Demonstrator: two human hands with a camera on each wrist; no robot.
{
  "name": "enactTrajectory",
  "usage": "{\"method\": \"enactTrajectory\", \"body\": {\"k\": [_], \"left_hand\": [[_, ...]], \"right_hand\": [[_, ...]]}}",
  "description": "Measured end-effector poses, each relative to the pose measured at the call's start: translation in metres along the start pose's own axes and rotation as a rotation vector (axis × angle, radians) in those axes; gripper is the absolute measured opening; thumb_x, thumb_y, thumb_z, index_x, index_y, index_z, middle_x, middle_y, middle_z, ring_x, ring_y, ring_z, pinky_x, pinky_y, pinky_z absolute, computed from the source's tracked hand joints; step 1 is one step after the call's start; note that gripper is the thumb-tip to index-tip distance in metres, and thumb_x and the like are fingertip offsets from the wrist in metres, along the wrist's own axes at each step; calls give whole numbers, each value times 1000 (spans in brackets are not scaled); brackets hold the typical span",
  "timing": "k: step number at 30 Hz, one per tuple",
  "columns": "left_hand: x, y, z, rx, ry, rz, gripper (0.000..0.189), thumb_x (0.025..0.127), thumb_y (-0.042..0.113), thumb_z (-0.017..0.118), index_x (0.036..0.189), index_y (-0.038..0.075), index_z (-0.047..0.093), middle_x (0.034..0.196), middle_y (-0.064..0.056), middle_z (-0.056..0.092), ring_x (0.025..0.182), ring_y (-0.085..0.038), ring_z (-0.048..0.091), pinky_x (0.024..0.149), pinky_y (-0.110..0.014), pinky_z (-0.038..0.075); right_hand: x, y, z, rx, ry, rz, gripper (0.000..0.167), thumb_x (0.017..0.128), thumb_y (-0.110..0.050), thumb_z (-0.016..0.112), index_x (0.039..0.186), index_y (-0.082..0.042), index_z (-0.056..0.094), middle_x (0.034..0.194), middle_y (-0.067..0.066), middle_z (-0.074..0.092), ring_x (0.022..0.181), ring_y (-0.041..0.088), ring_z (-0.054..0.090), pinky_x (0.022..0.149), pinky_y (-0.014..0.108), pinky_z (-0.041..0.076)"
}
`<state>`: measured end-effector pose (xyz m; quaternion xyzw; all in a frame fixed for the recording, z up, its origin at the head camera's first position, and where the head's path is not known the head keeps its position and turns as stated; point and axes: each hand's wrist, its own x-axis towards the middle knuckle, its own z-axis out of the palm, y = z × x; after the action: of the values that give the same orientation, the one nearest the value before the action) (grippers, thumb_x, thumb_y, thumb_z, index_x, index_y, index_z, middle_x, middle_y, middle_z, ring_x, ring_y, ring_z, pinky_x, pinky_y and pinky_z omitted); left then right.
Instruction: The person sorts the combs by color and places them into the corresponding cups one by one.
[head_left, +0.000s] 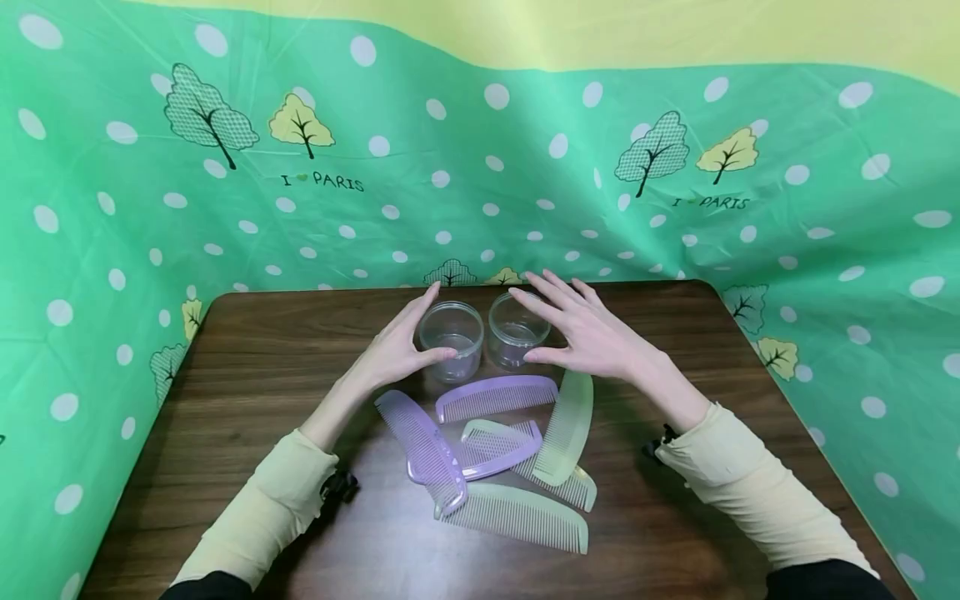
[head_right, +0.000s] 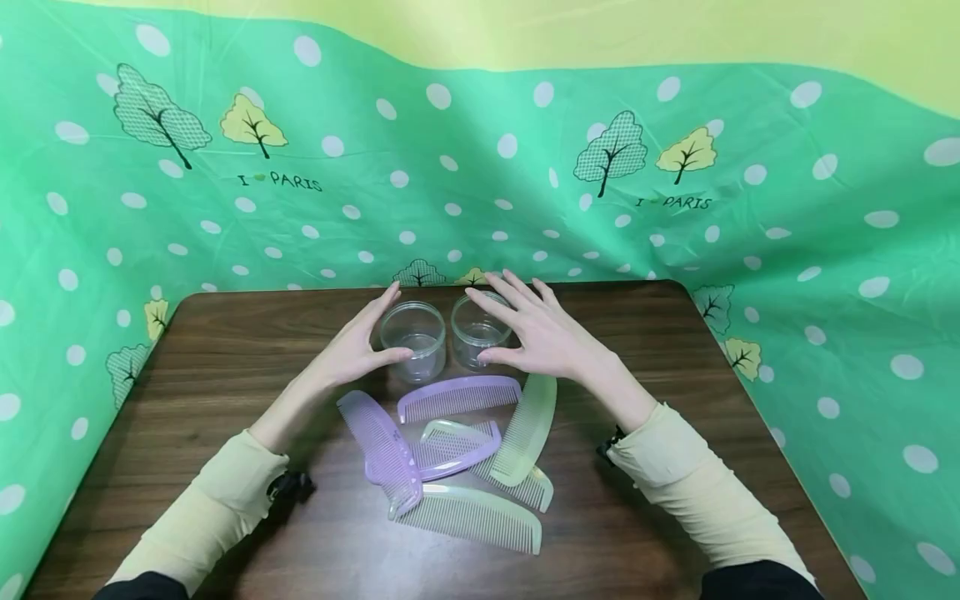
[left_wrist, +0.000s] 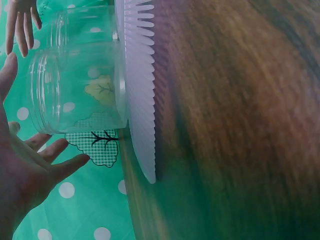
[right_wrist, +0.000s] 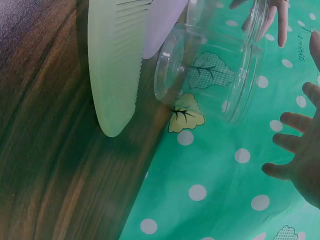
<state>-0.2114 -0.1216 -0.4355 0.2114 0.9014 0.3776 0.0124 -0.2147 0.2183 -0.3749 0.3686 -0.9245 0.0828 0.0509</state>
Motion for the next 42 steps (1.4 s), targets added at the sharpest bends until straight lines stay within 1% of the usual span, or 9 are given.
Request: {"method": "enactTrajectory", "body": {"k": [4,8,12,16,22,30,34,39,42], "left_hand": [[1,-2,3,-42,-3,8,110,84,57,79,165,40,6,172,3,24,158,-23,26,124,-58,30],[1,-4,6,-103,-3,1,113,83,54,81,163,44,1,170,-1,31,158,-23,27,124,-58,28],[3,-6,9,-150,14,-19,114,81,52,84,163,44,6,167,-1,36,156,-25,31,124,-59,29],[4,-7,12,-171,21,-58,113,78,52,86,163,43,13,168,0,34,154,-28,34,122,-59,32],[3,-9,14,-207,25,-115,113,76,47,89,163,38,18,167,-4,34,151,-33,39,119,-61,35],[2,-12,17,-246,1,-161,109,76,47,89,162,35,21,167,-2,34,149,-33,40,119,-60,35],[3,-14,19,-278,-5,-168,108,76,46,89,161,35,23,167,-1,34,149,-33,41,119,-60,35],[5,-14,19,-310,-18,-165,107,75,47,90,160,40,24,165,0,37,146,-33,43,118,-59,36],[6,-15,19,-338,-23,-167,105,75,46,90,159,38,27,162,-1,41,144,-32,46,117,-59,36]], "right_hand": [[-2,-2,1,14,9,6,93,90,-66,66,164,-42,14,175,-4,14,162,29,13,123,66,17],[-5,-3,4,28,17,12,91,91,-65,66,164,-42,16,175,-5,13,162,29,14,124,65,17],[-6,-5,5,38,33,10,89,93,-62,66,164,-40,18,175,-6,12,162,29,15,123,65,17],[-7,-6,6,42,50,3,90,92,-60,68,164,-37,21,175,-4,13,161,31,17,122,67,19],[-7,-8,7,52,52,-3,89,92,-59,69,164,-36,21,175,-2,14,161,33,18,121,66,20],[-6,-16,9,59,71,-4,91,91,-58,71,164,-36,22,174,-2,16,161,32,19,123,64,19],[-4,-20,12,65,75,-12,89,91,-59,69,164,-36,23,174,-1,18,161,32,19,123,63,20],[-2,-27,14,73,78,-18,89,91,-59,70,164,-37,23,174,0,19,161,29,18,124,62,20],[0,-32,14,74,71,-26,90,91,-60,69,164,-37,22,173,0,20,162,27,17,124,62,20]]}}
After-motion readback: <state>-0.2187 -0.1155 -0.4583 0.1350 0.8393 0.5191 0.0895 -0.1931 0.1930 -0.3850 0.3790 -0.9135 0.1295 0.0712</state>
